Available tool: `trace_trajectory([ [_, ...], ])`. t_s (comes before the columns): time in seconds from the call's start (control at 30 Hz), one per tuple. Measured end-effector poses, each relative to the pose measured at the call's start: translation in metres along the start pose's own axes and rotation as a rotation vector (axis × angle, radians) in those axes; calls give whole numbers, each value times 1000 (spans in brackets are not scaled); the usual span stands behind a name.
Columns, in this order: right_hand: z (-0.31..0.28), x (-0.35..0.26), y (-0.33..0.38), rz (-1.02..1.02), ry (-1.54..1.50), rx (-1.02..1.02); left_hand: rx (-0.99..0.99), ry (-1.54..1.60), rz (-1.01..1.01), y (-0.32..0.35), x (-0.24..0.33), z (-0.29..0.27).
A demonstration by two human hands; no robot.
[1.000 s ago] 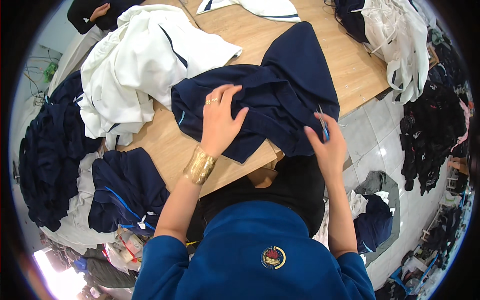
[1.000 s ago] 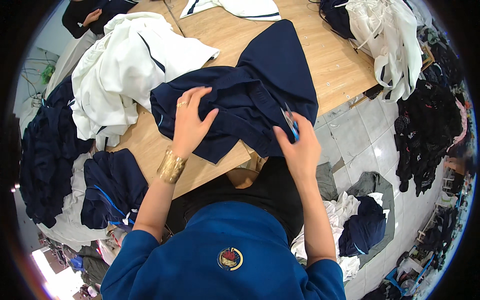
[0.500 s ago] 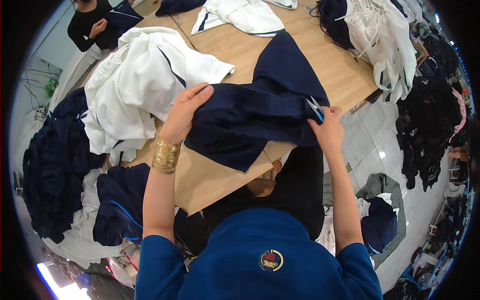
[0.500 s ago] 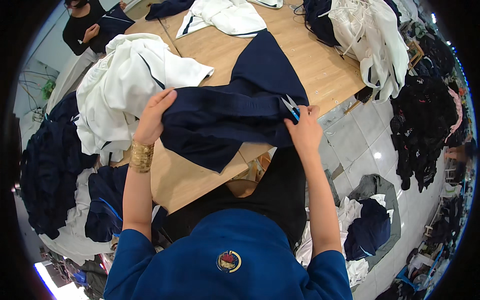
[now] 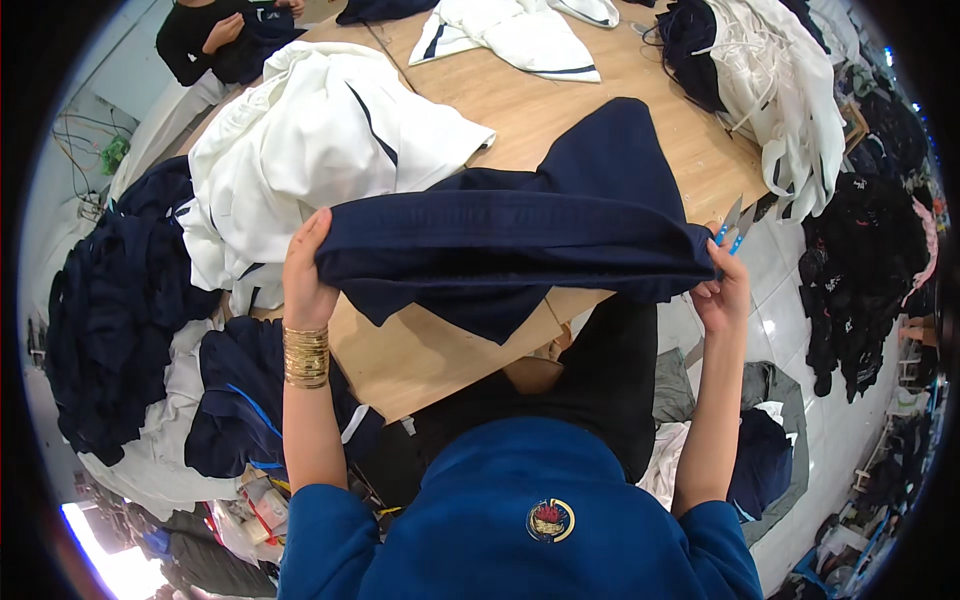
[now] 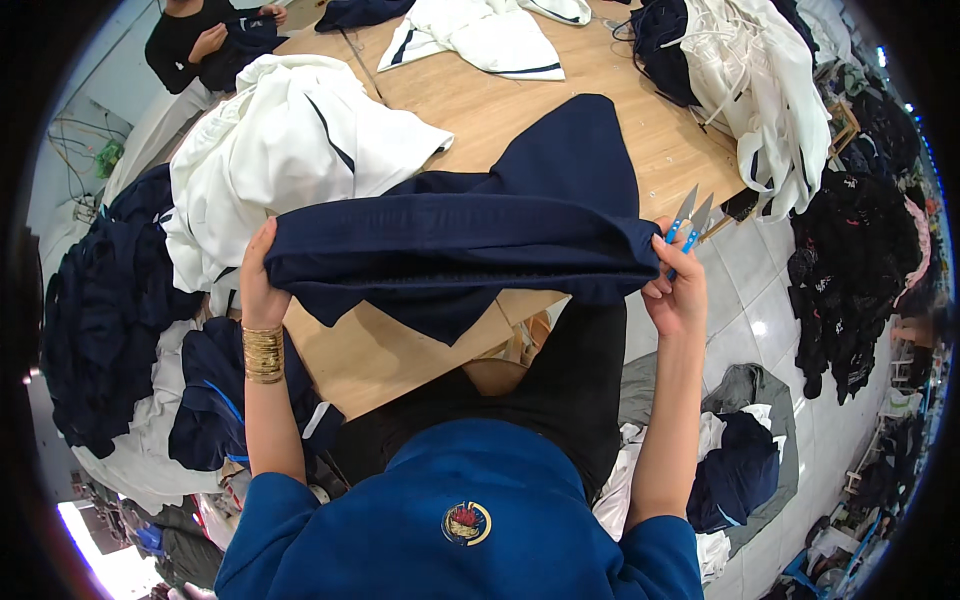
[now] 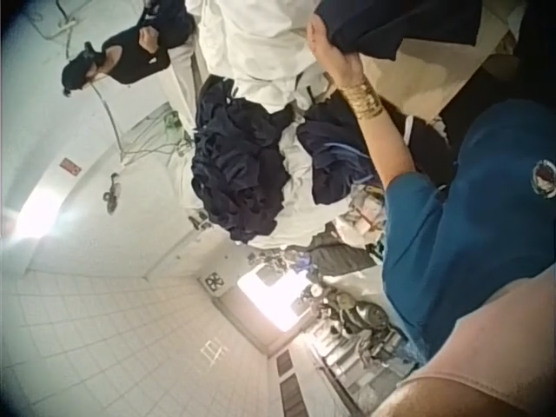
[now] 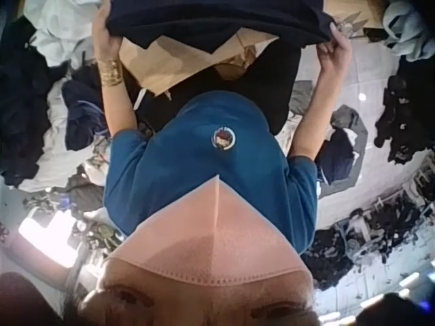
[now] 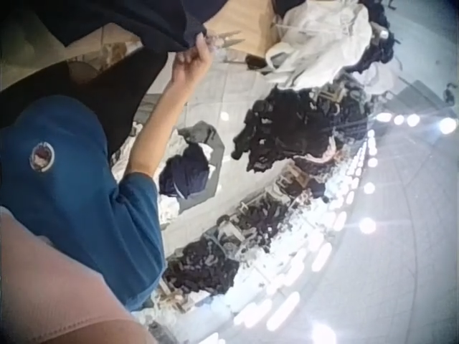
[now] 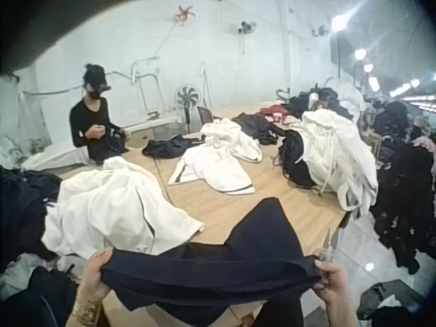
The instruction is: Trimming loose threads from garments using thread snips in a textile factory setting.
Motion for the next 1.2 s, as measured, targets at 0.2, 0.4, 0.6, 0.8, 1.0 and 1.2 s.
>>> trace_trajectory([
  [0.2, 2, 6, 4, 53, 45, 65, 74, 107, -6, 7, -9, -16],
  [0.4, 20, 7, 10, 21, 92, 184, 52, 178, -56, 4, -15, -16],
  [0.6, 33, 3, 18, 48, 227, 162, 13, 189, -55, 5, -15, -12],
  [0.8, 39, 1, 22, -61, 340, -35, 115, 168, -40, 4, -18, -22],
  [1.0, 65, -2, 27, -315, 728, 33, 10, 13, -55, 5, -15, -8],
  [1.2, 92, 2, 27, -504, 1136, 15, -433, -1660, 336, 9, -30, 51],
])
Point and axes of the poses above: each hand's wrist, its own y-axis away from the middle knuckle, its own z-axis out of the palm, x = y × z, the point moved 5 cm from there along -y, towards the middle knuckle, and after that the axes turned 8 degrees about z, right-handed, at the moved point
